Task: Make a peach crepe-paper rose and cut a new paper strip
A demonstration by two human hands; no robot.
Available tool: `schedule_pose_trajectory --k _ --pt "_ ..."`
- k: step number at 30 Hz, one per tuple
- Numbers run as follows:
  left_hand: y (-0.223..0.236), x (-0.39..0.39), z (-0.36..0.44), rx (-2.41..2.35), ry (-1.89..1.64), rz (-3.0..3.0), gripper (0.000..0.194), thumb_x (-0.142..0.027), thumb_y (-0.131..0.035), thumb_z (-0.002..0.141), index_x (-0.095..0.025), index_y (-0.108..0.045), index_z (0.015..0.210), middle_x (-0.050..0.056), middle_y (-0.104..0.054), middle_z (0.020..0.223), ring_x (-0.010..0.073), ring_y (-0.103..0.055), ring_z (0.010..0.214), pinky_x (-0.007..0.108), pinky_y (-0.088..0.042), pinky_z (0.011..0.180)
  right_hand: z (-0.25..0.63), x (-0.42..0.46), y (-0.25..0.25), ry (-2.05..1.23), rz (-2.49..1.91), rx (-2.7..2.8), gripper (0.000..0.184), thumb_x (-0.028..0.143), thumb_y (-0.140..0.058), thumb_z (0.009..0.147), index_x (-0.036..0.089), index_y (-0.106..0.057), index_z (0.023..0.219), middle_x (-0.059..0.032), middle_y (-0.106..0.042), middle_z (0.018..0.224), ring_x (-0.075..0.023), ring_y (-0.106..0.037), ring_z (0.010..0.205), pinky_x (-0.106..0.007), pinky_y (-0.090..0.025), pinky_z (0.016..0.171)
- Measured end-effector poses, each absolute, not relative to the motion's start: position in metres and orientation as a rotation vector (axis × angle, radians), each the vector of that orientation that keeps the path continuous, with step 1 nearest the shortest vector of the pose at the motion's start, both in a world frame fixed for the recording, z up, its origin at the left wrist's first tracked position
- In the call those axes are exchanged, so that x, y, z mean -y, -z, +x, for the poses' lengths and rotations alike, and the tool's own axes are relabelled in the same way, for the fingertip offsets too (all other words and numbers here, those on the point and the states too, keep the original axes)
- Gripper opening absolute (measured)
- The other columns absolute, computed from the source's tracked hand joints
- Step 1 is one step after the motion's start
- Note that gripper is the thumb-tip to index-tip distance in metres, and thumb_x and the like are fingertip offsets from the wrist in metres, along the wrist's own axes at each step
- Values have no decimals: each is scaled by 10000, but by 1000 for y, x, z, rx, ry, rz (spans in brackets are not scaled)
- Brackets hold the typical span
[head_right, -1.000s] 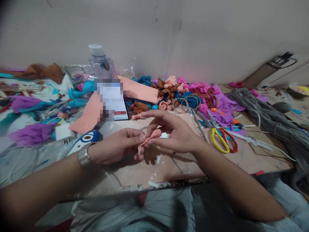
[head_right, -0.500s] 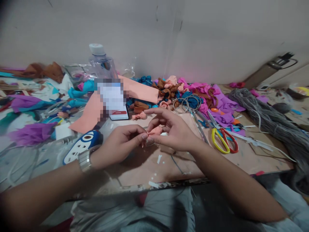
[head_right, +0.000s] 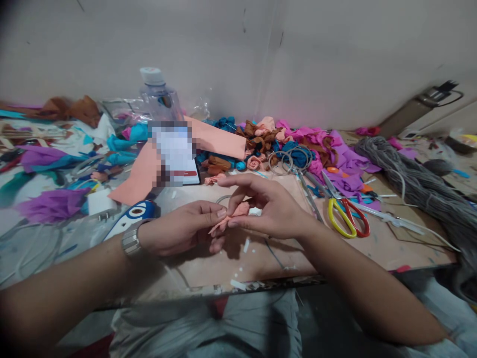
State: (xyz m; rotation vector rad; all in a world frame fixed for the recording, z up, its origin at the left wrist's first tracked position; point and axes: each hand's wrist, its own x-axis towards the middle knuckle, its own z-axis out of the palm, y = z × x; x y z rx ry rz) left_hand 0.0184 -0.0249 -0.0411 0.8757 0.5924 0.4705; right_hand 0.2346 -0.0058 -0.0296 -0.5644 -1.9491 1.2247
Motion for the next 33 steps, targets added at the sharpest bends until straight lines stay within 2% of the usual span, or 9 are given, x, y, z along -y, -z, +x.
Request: schedule_pose_trajectory --k 4,8,12,15,18,22,25,28,33 --pt "44 27 21 -602 -457 840 378 -469 -682 886 -96 -699 825 39 -621 648 133 -640 593 254 -521 660 235 6 31 -1236 -555 1946 619 145 -838 777 232 -583 1334 -48 -695 981 -151 -721 846 -243 -606 737" --pt "46 28 23 -604 -504 823 381 -470 -726 850 -91 -716 806 26 -607 627 122 -619 573 246 -516 643 234 6 31 -1215 -546 1946 623 120 -821 790 260 -578 1347 -36 -694 991 -145 -717 855 -235 -599 732" --pt "46 26 24 -642 -610 824 325 -402 -737 855 -91 -697 769 24 -606 691 95 -583 599 233 -507 656 232 3 30 -1068 -573 1940 587 204 -840 782 288 -603 1313 -68 -656 1183 -187 -679 991 -316 -594 838" --pt "45 25 26 -672 -707 805 299 -379 -723 872 -88 -695 811 34 -620 744 94 -579 637 228 -492 656 233 0 28 -863 -669 1863 454 289 -829 792 293 -666 1215 -74 -626 1192 -227 -607 1095 -359 -559 892" --pt "45 24 27 -706 -820 760 270 -363 -722 878 -94 -692 882 24 -611 746 90 -565 650 222 -480 651 233 -4 29 -805 -762 1718 270 329 -781 836 286 -715 1094 -70 -623 1115 -225 -598 1039 -362 -545 850" --pt "47 21 27 -727 -963 706 259 -352 -744 865 -103 -688 912 12 -623 759 75 -560 637 203 -463 616 229 -6 38 -918 -772 1564 136 299 -795 823 258 -726 933 -40 -630 974 -195 -597 962 -350 -525 862" --pt "49 19 27 -758 -1019 719 257 -349 -745 868 -105 -684 919 38 -686 841 84 -616 680 207 -502 647 224 -6 44 -1098 -757 1525 102 270 -797 820 227 -722 874 -16 -624 910 -153 -588 860 -299 -516 774" --pt "51 20 28 -714 -1011 715 232 -326 -730 885 -108 -683 952 49 -706 869 99 -660 738 206 -532 677 219 -3 45 -1262 -781 1520 104 264 -796 822 200 -723 861 -3 -641 885 -114 -574 759 -260 -498 706" --pt "50 21 29 -680 -1017 708 234 -285 -761 858 -110 -677 989 56 -725 870 110 -688 763 226 -575 733 214 0 46 -1438 -881 1476 161 298 -810 808 170 -725 857 -10 -691 857 -110 -612 742 -251 -505 705"
